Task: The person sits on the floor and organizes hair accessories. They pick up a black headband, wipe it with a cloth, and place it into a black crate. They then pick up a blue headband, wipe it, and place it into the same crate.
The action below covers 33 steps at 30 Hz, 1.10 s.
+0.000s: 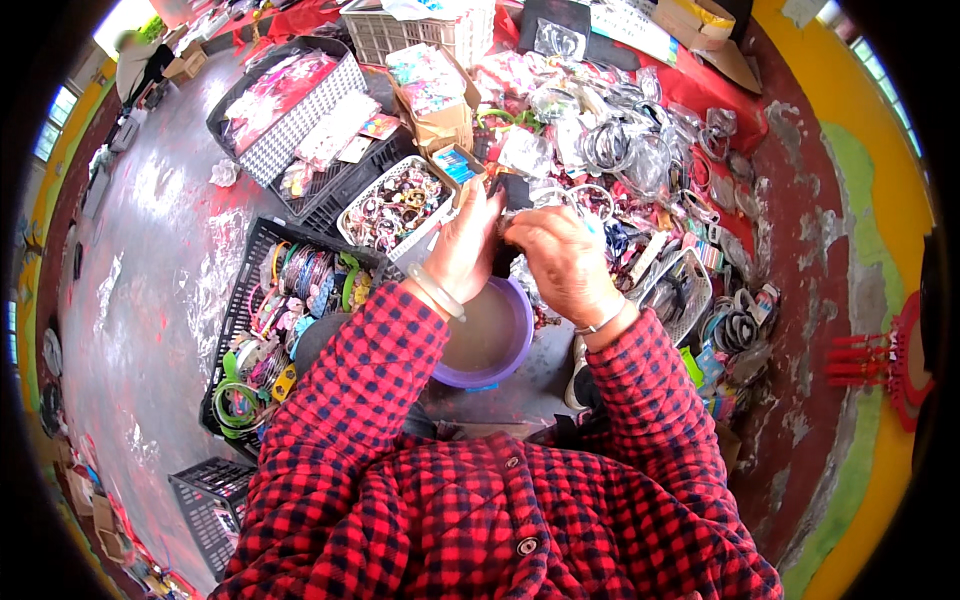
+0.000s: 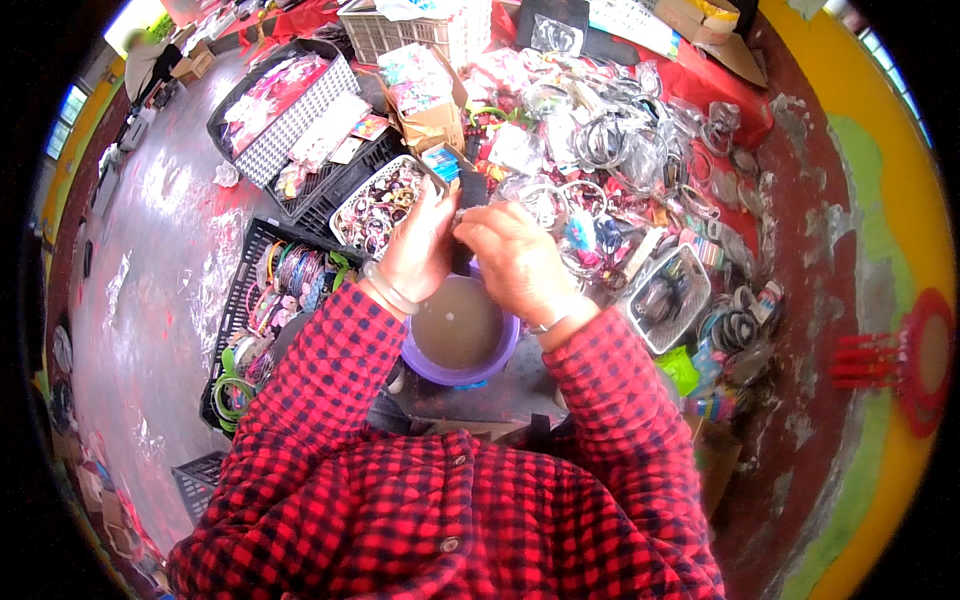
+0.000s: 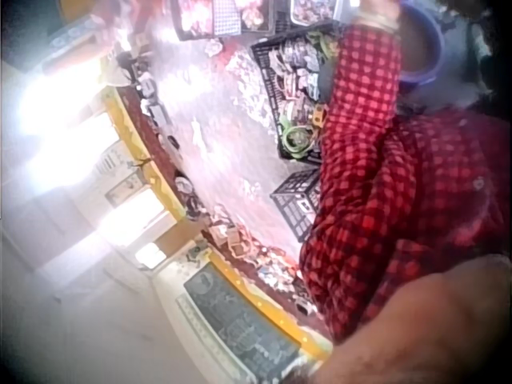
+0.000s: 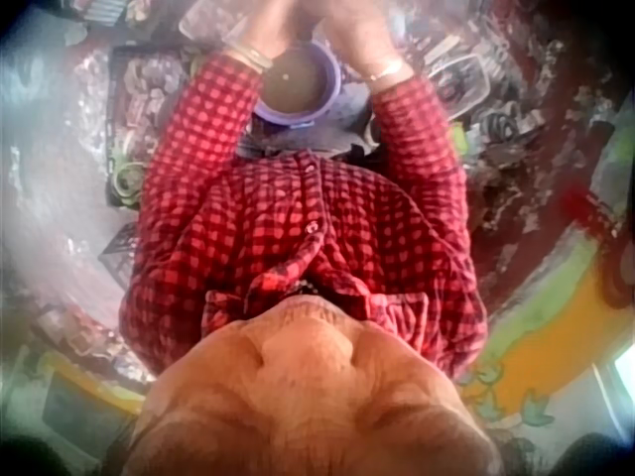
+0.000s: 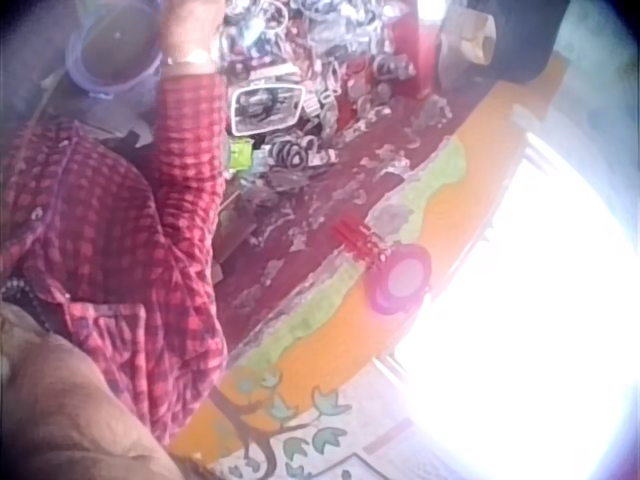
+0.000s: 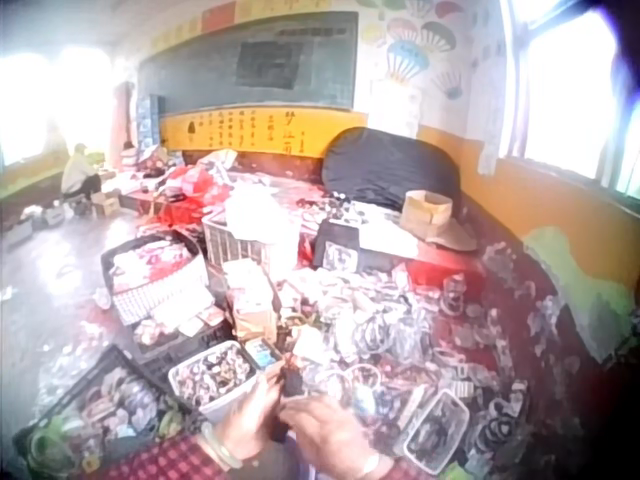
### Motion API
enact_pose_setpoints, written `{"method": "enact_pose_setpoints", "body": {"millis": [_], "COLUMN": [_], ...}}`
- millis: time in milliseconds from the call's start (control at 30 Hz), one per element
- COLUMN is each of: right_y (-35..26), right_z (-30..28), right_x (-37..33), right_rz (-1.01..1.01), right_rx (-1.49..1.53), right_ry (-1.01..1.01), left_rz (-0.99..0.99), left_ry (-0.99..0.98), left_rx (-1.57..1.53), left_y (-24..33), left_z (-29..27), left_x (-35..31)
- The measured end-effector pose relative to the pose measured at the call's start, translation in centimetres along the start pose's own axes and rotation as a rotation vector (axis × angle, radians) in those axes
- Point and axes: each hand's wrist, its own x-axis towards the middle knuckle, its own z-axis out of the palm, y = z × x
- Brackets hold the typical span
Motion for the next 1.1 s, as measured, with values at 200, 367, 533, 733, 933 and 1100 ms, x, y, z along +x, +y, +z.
{"method": "enact_pose_setpoints", "body": {"millis": [200,367,533,733,933,1100], "right_y": [2.2,3.0,1.1,0.7,1.8,5.1], "right_z": [-0.3,-0.4,-1.2,0.7,0.7,0.4], "right_x": [-1.5,-1.5,-0.4,-0.1,-0.4,-2.3], "right_rz": [0.052,0.279,0.744,0.675,0.42,0.798], "right_rx": [-0.03,-0.055,0.66,0.538,0.026,0.189], "right_ry": [-0.249,-0.154,-0.005,0.03,-0.042,0.055], "left_rz": [0.042,0.178,0.24,0.16,0.266,0.14], "left_ry": [-0.005,0.132,0.144,0.209,0.136,0.148], "left_rx": [-0.055,-0.071,0.366,0.111,0.295,-0.205], "left_y": [2.8,2.9,2.1,0.1,-0.2,2.3], "left_z": [-0.5,0.3,-0.4,1.4,0.2,-0.6], "left_x": [-0.5,-0.4,-0.7,-1.1,-0.5,-0.5]}}
